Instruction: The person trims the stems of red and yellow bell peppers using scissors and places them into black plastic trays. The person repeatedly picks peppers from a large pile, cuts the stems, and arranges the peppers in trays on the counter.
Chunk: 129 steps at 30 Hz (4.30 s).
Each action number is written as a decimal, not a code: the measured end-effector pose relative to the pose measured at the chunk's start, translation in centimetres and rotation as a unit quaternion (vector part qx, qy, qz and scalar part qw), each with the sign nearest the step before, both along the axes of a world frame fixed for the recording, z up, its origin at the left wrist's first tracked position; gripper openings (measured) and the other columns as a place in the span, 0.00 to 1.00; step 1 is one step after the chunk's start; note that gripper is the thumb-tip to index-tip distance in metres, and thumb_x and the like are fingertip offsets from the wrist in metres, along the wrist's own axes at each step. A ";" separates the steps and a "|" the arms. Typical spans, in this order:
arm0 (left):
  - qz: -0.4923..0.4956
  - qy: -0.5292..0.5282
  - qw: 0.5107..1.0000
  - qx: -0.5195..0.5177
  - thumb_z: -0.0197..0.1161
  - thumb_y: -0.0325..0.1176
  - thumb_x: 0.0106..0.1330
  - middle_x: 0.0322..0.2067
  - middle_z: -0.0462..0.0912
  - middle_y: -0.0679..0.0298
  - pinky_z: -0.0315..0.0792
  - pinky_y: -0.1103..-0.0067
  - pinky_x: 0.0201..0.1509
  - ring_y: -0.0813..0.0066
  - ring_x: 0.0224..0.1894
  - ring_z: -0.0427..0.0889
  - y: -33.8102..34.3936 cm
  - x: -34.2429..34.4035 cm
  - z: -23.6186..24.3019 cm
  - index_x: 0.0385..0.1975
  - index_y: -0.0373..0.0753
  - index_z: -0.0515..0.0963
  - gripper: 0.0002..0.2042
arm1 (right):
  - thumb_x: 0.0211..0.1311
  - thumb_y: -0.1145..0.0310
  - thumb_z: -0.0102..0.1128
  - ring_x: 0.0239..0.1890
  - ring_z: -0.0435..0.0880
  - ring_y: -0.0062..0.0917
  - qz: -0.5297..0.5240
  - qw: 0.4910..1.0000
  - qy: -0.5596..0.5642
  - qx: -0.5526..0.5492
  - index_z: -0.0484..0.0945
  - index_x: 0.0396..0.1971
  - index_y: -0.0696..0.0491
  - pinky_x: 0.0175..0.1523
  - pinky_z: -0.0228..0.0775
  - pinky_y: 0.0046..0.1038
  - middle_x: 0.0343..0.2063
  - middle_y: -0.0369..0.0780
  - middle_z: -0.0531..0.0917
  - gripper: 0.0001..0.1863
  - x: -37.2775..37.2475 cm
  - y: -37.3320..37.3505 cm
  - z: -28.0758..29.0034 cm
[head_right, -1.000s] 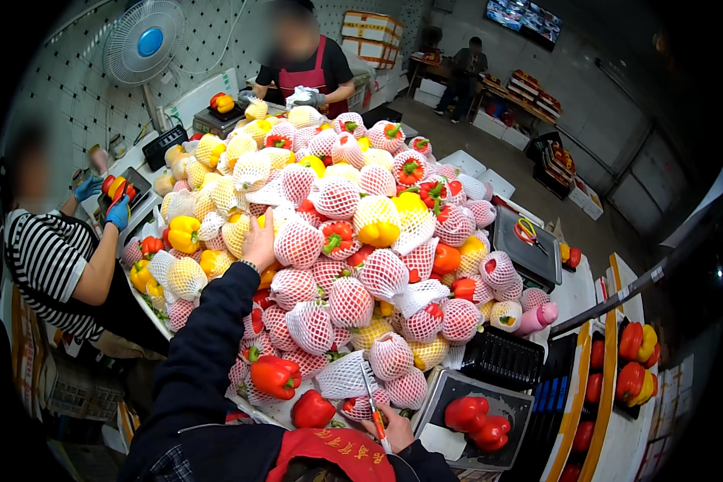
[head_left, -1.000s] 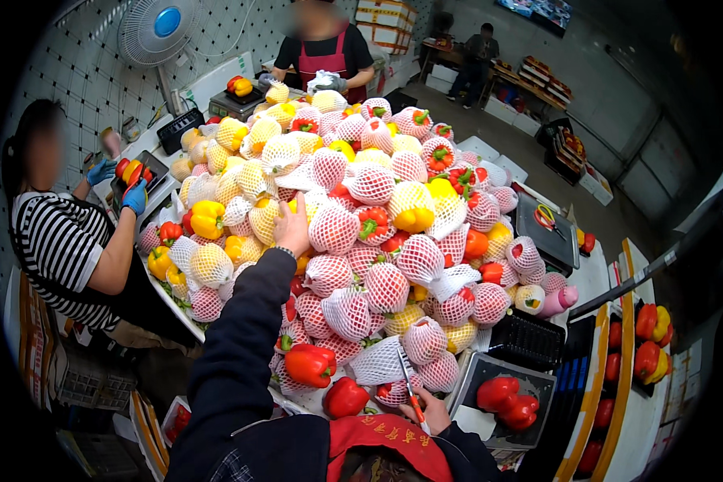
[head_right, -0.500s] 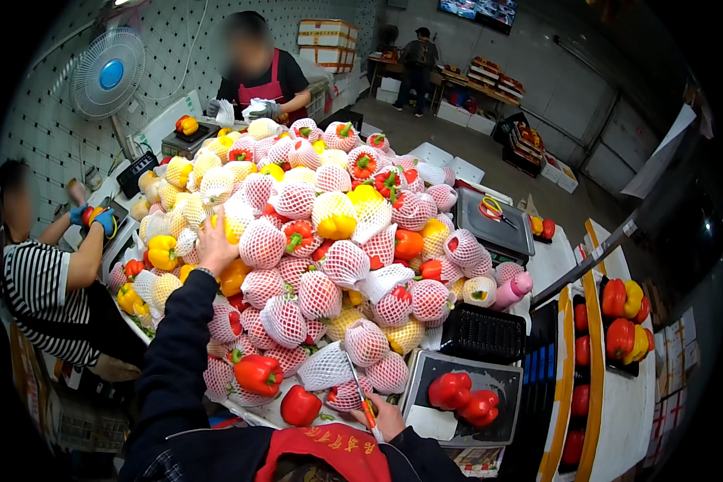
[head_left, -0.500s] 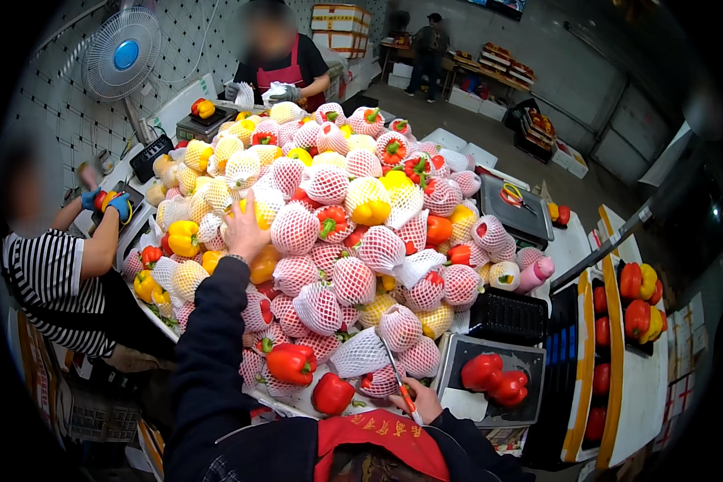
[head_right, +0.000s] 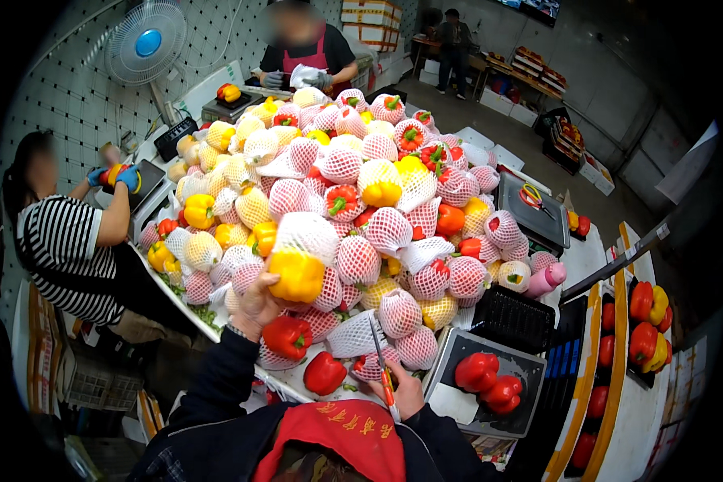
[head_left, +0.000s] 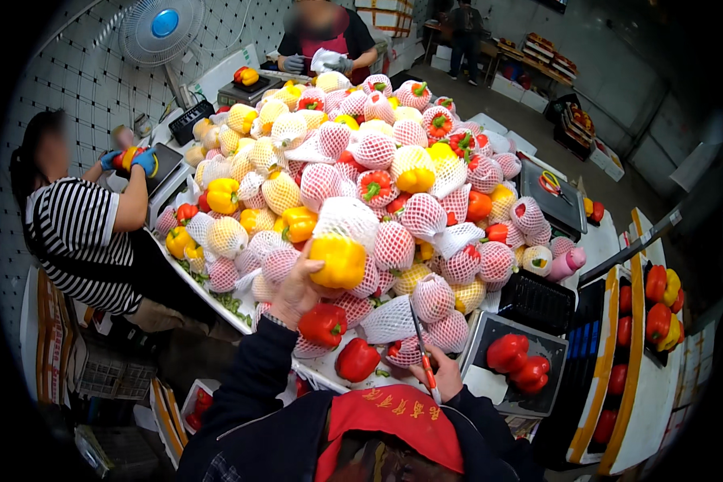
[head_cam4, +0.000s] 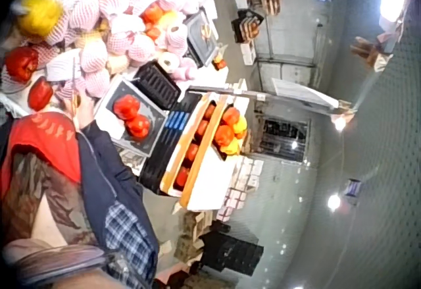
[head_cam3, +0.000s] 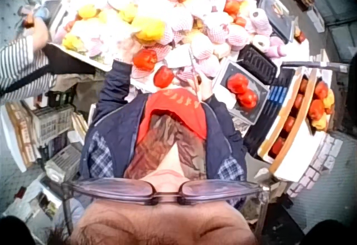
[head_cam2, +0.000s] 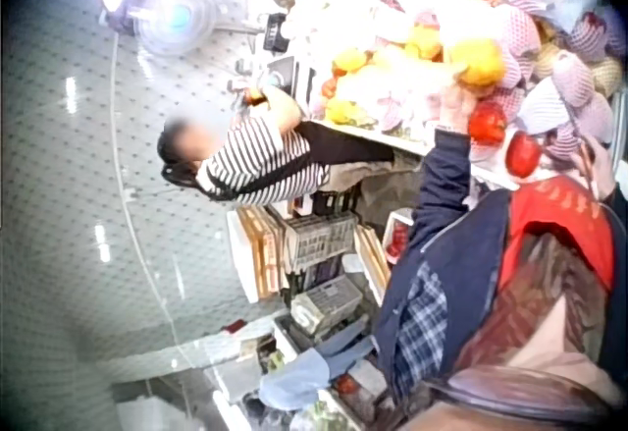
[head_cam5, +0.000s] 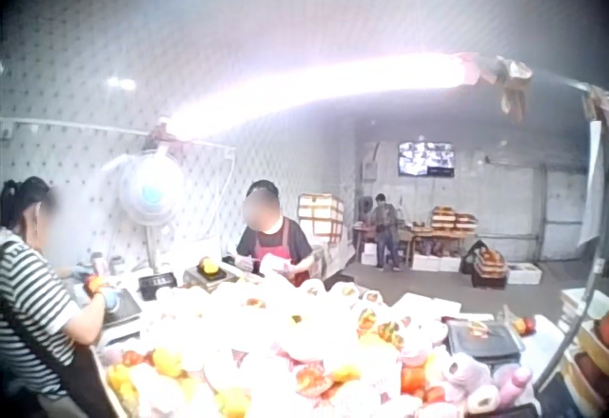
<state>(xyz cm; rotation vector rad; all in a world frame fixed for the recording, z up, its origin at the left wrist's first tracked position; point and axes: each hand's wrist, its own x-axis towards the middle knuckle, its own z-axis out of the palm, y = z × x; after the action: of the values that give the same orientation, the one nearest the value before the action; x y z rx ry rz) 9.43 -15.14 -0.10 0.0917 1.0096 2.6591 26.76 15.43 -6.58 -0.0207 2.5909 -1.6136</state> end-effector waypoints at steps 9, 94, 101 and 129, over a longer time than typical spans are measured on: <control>-0.101 0.009 0.994 0.041 0.67 0.34 0.51 0.63 0.69 0.57 0.65 0.68 0.68 0.62 0.64 0.71 2.0 5.8 -2.0 0.72 0.38 0.53 0.45 | 0.58 0.76 0.67 0.38 0.80 0.19 0.016 0.996 0.029 -0.081 0.68 0.62 0.57 0.46 0.73 0.22 0.36 0.37 0.81 0.31 -2.2 -1.9 4.5; -0.053 0.180 0.922 -0.340 0.56 0.55 0.71 0.56 0.74 0.54 0.66 0.72 0.64 0.66 0.59 0.74 8.4 15.7 -3.3 0.65 0.34 0.63 0.33 | 0.64 0.58 0.64 0.56 0.79 0.33 0.050 0.988 0.082 -0.118 0.67 0.64 0.60 0.60 0.68 0.30 0.53 0.48 0.79 0.33 -0.3 -3.5 5.2; -0.042 0.189 0.909 -0.370 0.44 0.44 0.79 0.51 0.80 0.53 0.71 0.75 0.58 0.64 0.52 0.80 11.4 15.0 -2.7 0.56 0.30 0.75 0.22 | 0.78 0.49 0.41 0.55 0.79 0.30 -0.039 0.842 -0.136 -0.521 0.68 0.62 0.59 0.63 0.69 0.32 0.53 0.45 0.78 0.29 -0.1 -0.8 3.8; -0.226 0.156 0.921 -0.277 0.75 0.35 0.54 0.64 0.65 0.53 0.66 0.73 0.66 0.66 0.65 0.69 16.3 17.3 -0.7 0.73 0.37 0.51 0.48 | 0.71 0.63 0.58 0.45 0.85 0.28 -0.124 0.972 0.138 -0.145 0.75 0.57 0.60 0.51 0.75 0.24 0.43 0.47 0.85 0.21 5.4 3.6 6.3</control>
<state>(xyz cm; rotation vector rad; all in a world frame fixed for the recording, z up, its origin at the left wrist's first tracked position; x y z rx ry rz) 26.69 1.14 -0.82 0.5641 1.5800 1.9011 32.17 18.99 -0.26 0.0680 2.6084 -2.2152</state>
